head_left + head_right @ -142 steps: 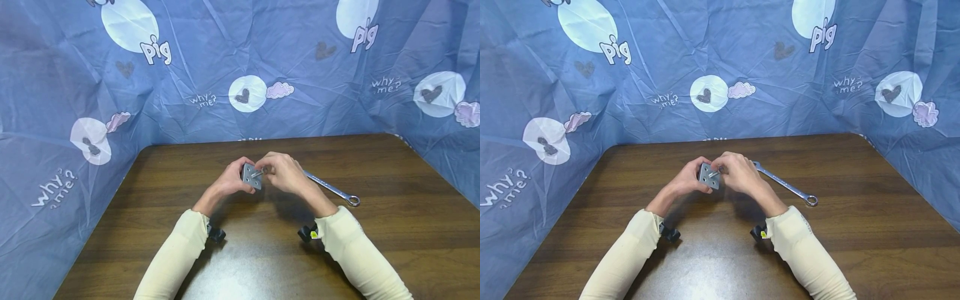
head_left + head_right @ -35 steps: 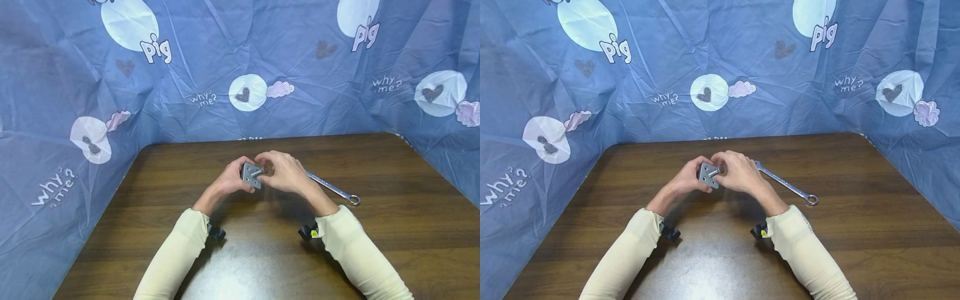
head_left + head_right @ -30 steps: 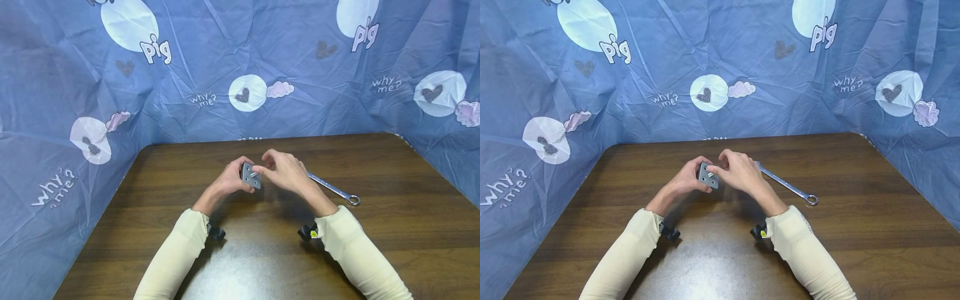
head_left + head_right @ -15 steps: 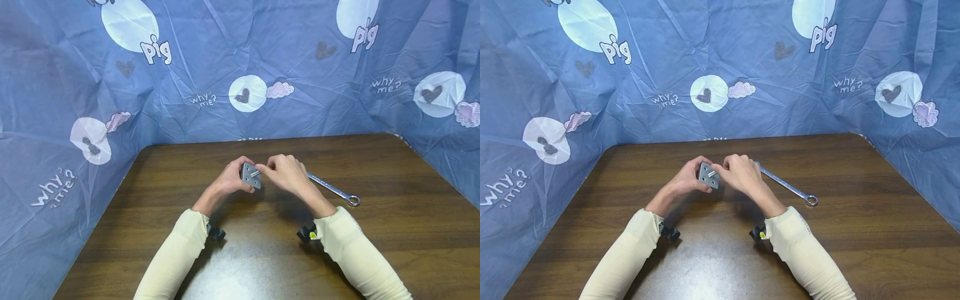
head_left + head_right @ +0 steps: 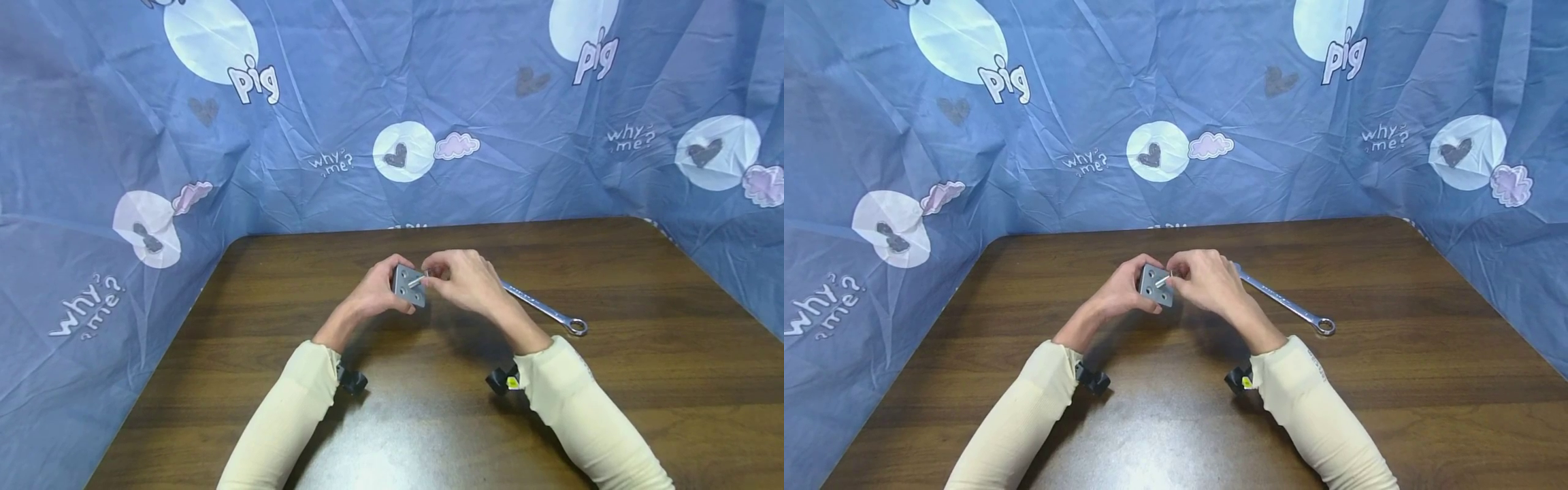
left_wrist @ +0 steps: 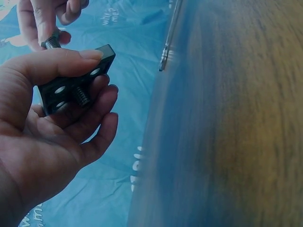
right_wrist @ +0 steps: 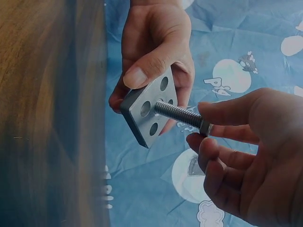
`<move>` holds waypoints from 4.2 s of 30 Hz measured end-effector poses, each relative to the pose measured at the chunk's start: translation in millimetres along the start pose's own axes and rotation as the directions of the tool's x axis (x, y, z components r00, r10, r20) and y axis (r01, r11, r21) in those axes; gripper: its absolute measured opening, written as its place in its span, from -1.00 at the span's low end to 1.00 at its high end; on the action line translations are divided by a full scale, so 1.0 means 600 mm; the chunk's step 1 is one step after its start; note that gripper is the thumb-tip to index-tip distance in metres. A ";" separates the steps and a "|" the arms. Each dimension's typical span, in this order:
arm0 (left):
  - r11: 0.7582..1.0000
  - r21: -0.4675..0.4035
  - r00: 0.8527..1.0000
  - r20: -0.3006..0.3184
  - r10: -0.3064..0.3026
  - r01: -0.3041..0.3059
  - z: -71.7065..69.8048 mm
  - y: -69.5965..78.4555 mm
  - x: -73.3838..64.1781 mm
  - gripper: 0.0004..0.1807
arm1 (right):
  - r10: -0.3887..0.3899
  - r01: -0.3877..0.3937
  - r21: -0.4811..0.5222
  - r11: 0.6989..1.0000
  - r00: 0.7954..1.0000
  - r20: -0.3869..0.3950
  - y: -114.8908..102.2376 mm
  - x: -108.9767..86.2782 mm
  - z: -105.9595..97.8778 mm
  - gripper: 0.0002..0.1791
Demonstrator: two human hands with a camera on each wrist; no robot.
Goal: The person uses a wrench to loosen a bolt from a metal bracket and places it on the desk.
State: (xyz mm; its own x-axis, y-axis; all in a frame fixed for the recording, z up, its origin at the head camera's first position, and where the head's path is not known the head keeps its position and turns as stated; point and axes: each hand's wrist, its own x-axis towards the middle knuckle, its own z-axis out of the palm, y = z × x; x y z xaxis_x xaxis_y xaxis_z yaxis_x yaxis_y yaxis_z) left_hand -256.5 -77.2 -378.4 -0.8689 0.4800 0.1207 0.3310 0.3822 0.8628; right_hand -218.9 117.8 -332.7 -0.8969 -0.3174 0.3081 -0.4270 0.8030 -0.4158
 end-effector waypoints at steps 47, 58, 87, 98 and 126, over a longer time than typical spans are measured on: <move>1.000 0.010 1.000 0.019 -0.012 0.012 0.003 -0.001 0.000 -0.23 | 0.124 -0.123 -0.023 0.992 0.990 0.062 0.003 -0.001 0.000 -0.59; 1.000 0.005 1.000 0.013 -0.013 0.013 0.004 -0.004 0.002 -0.26 | -0.006 0.006 0.003 1.000 0.999 0.031 0.002 -0.001 -0.003 -0.79; 1.000 0.018 1.000 -0.001 -0.008 0.008 0.001 0.002 0.000 -0.24 | 0.133 -0.133 -0.024 0.991 0.991 0.031 0.010 0.000 -0.002 -0.38; 1.000 -0.002 1.000 0.012 -0.012 0.012 0.002 -0.002 0.001 -0.23 | 0.132 -0.130 -0.046 0.990 0.989 0.062 0.006 0.000 0.001 -0.49; 1.000 0.014 1.000 0.002 0.008 -0.008 0.002 0.002 0.000 -0.25 | -0.151 0.151 -0.007 0.989 0.984 -0.096 -0.003 -0.006 -0.001 -0.73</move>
State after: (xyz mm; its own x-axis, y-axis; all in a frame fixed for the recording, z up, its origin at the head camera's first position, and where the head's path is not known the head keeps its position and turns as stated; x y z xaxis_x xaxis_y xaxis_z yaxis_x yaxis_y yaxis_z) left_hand -255.8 -75.5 -377.9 -0.8655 0.4845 0.1270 0.3433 0.3893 0.8548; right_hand -215.2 117.9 -332.5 -0.8070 -0.3848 0.4480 -0.5566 0.7493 -0.3589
